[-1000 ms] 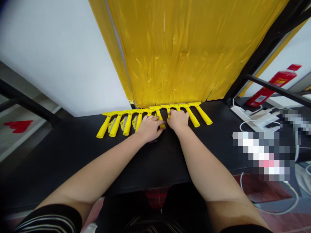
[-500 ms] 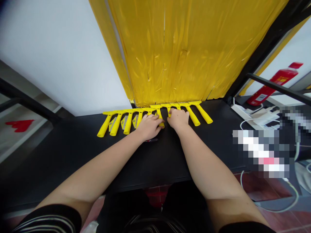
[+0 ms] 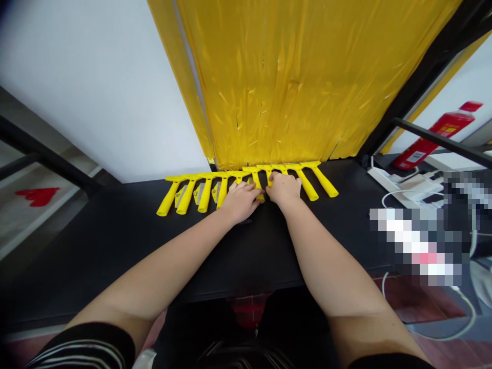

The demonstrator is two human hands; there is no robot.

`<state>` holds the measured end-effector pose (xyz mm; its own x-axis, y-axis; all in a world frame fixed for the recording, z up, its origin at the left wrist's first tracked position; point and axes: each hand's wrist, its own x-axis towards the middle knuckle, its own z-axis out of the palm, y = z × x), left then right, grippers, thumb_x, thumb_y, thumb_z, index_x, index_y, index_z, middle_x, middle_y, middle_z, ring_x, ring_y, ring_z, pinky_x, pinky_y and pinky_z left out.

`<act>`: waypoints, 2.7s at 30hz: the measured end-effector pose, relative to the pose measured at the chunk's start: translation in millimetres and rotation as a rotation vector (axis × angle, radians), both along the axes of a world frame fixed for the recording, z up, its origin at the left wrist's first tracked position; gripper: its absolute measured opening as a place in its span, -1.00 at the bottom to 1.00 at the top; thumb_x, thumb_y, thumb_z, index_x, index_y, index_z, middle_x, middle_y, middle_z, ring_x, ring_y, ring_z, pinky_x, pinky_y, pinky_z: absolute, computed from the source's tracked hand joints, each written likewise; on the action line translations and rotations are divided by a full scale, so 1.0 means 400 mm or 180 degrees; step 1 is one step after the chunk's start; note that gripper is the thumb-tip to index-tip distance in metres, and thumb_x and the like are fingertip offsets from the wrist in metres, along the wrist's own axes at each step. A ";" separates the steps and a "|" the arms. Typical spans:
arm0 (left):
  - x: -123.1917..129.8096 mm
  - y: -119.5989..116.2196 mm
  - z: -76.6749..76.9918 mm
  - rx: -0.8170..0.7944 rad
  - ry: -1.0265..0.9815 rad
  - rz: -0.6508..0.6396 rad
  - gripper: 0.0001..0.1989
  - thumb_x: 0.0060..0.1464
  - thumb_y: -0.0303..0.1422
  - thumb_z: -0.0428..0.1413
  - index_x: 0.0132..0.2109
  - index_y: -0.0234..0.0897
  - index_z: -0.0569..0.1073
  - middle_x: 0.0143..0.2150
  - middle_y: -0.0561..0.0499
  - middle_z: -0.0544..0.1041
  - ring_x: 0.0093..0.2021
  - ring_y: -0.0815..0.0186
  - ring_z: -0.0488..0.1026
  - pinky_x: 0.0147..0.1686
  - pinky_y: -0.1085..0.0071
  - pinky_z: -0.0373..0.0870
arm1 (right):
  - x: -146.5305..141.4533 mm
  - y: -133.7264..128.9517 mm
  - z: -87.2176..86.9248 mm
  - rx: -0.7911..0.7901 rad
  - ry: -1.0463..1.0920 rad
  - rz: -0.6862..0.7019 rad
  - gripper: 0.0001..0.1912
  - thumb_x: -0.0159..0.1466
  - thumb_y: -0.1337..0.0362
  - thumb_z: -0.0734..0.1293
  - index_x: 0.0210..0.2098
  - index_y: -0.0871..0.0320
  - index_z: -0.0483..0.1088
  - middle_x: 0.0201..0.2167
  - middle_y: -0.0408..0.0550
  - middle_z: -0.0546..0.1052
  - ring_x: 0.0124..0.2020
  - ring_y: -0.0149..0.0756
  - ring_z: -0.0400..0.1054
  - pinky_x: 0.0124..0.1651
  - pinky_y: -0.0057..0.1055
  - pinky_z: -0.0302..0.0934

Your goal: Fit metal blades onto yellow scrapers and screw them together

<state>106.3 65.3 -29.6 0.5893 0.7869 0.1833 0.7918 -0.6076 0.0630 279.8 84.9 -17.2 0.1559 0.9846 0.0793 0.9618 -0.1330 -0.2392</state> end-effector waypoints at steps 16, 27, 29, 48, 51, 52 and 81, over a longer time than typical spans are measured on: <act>-0.252 -0.150 0.076 0.0037 -0.0327 -0.0091 -0.82 0.36 -0.32 0.08 0.03 -0.14 0.53 0.06 -0.05 0.63 0.14 0.05 0.48 0.14 0.04 0.30 | 0.005 -0.001 -0.004 0.0373 0.0123 0.0151 -0.69 0.35 0.09 0.36 0.00 0.05 0.57 -0.02 0.06 0.67 0.06 0.08 0.47 0.13 0.00 0.21; -0.327 -0.075 0.024 -0.0179 -0.0489 -0.0069 -0.64 0.34 -0.19 0.18 0.23 -0.03 0.53 0.30 -0.05 0.55 0.31 0.02 0.43 0.25 -0.04 0.32 | -0.165 -0.083 0.005 0.0585 -0.0107 0.1262 -0.56 0.40 -0.12 0.32 0.02 0.07 0.53 -0.25 0.04 0.69 -0.06 0.05 0.50 0.06 -0.10 0.16; -0.326 -0.073 0.015 -0.0148 -0.0428 -0.0063 -0.62 0.33 -0.17 0.19 0.24 -0.03 0.54 0.34 -0.07 0.51 0.34 -0.01 0.41 0.30 -0.08 0.28 | -0.193 -0.091 0.001 0.0511 -0.0324 0.1246 -0.48 0.38 -0.18 0.30 0.05 0.09 0.51 -0.22 0.11 0.68 -0.04 0.11 0.51 0.07 -0.07 0.16; -0.296 -0.061 -0.004 -0.0103 -0.0483 -0.0079 -0.56 0.41 -0.13 0.11 0.35 -0.05 0.45 0.42 -0.08 0.44 0.42 0.05 0.34 0.49 -0.15 0.01 | -0.114 -0.075 0.006 0.0585 -0.0217 0.0872 -0.54 0.35 -0.04 0.37 0.12 0.07 0.56 0.16 0.13 0.59 0.23 0.25 0.30 0.22 0.11 0.15; -0.268 -0.061 -0.001 -0.0107 -0.0447 -0.0202 -0.52 0.41 -0.10 0.10 0.40 0.00 0.38 0.48 -0.05 0.38 0.47 0.10 0.28 0.53 -0.15 -0.11 | -0.065 -0.063 0.000 0.0458 -0.0115 0.1349 -0.41 0.29 -0.07 0.46 0.25 -0.02 0.49 0.31 0.05 0.52 0.40 0.27 0.17 0.41 0.25 -0.04; -0.258 -0.060 0.002 -0.0089 -0.0426 -0.0247 -0.50 0.41 -0.09 0.10 0.41 0.01 0.37 0.50 -0.04 0.36 0.49 0.11 0.26 0.54 -0.14 -0.13 | -0.048 -0.057 -0.002 0.0422 -0.0071 0.1589 -0.34 0.27 -0.09 0.49 0.30 -0.04 0.45 0.36 0.02 0.47 0.45 0.24 0.12 0.47 0.28 -0.15; -0.191 0.005 -0.004 -0.0222 -0.0198 -0.0282 -0.50 0.42 -0.07 0.09 0.38 -0.11 0.44 0.46 -0.03 0.44 0.45 0.14 0.36 0.55 -0.03 -0.01 | 0.052 0.017 -0.051 -0.0029 0.0743 0.2278 -0.37 0.18 0.21 0.60 0.24 0.00 0.55 0.43 0.09 0.38 0.44 0.11 0.27 0.50 0.12 0.13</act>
